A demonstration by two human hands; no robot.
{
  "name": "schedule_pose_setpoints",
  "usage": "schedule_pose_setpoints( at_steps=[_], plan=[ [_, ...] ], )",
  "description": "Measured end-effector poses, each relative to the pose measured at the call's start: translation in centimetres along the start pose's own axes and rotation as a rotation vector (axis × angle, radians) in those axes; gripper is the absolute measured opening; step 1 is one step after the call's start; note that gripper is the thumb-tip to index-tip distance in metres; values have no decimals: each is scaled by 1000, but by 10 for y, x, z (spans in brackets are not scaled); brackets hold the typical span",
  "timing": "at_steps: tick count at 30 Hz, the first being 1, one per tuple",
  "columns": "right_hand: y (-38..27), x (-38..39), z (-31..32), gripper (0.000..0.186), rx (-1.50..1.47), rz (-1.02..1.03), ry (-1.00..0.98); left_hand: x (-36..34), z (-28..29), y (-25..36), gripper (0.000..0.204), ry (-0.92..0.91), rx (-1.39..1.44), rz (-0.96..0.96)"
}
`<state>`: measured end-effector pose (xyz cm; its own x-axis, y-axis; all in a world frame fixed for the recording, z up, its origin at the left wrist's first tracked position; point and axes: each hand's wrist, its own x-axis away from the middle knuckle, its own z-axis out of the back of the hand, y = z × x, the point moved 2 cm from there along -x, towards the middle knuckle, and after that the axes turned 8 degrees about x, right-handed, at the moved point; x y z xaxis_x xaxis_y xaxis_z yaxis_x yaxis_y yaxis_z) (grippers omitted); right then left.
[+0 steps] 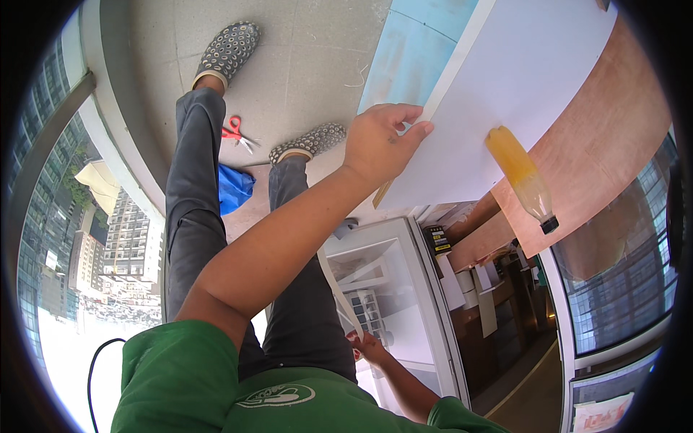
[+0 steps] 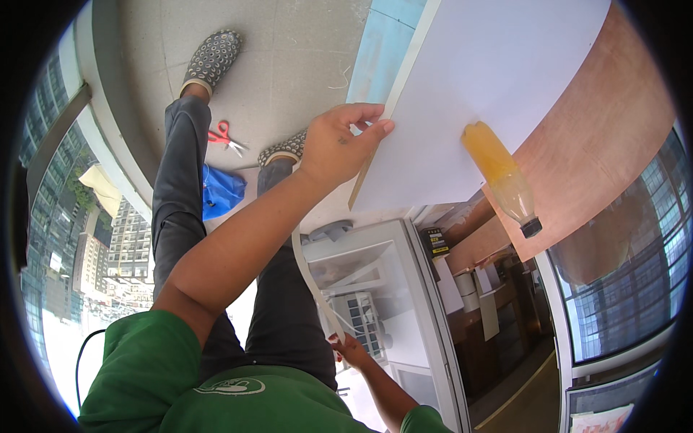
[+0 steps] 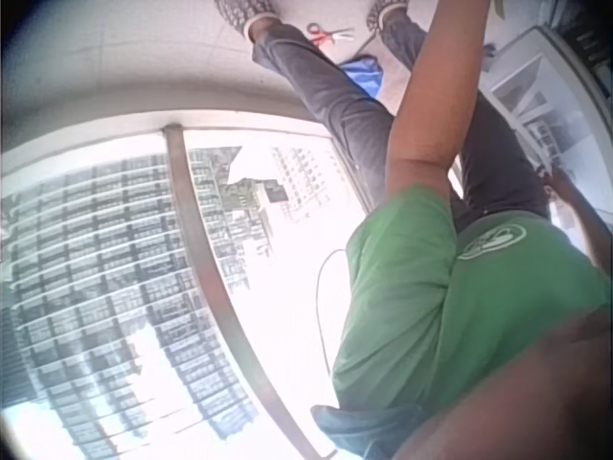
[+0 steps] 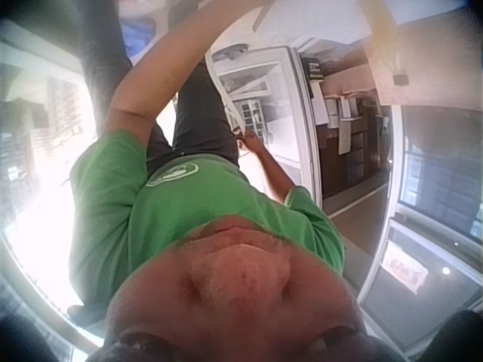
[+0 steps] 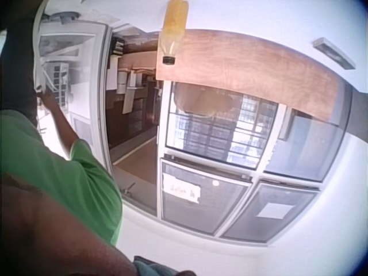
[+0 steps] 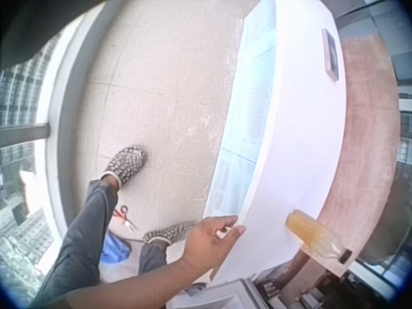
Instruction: The person peels a strip of adhesive backing from a white edge band and applies it to the side of a wooden panel using their hands and scissors.
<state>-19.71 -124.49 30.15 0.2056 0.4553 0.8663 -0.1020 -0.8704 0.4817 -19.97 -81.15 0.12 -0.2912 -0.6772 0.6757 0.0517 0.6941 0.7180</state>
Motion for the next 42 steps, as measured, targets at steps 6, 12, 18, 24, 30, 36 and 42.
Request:
schedule_pose_setpoints(
  at_steps=[6,12,18,24,30,36,42],
  plan=[
    [-3,0,1,26,6,-15,0,1,-4,-3,36,20,30,-3],
    [-1,-2,-1,27,25,-26,8,10,0,-10,35,-21,-8,18],
    [-4,0,-5,27,38,-38,34,34,7,-31,35,-79,-29,42],
    [5,-3,-4,26,16,-25,28,34,5,-31,35,-74,-41,41],
    [10,-7,-3,26,86,-15,-22,34,1,-38,36,-27,26,23],
    [0,-10,-11,28,144,20,15,41,-6,-39,40,-18,62,108],
    [-2,-10,-11,26,109,49,19,64,-2,-57,42,-66,61,198]
  ],
)
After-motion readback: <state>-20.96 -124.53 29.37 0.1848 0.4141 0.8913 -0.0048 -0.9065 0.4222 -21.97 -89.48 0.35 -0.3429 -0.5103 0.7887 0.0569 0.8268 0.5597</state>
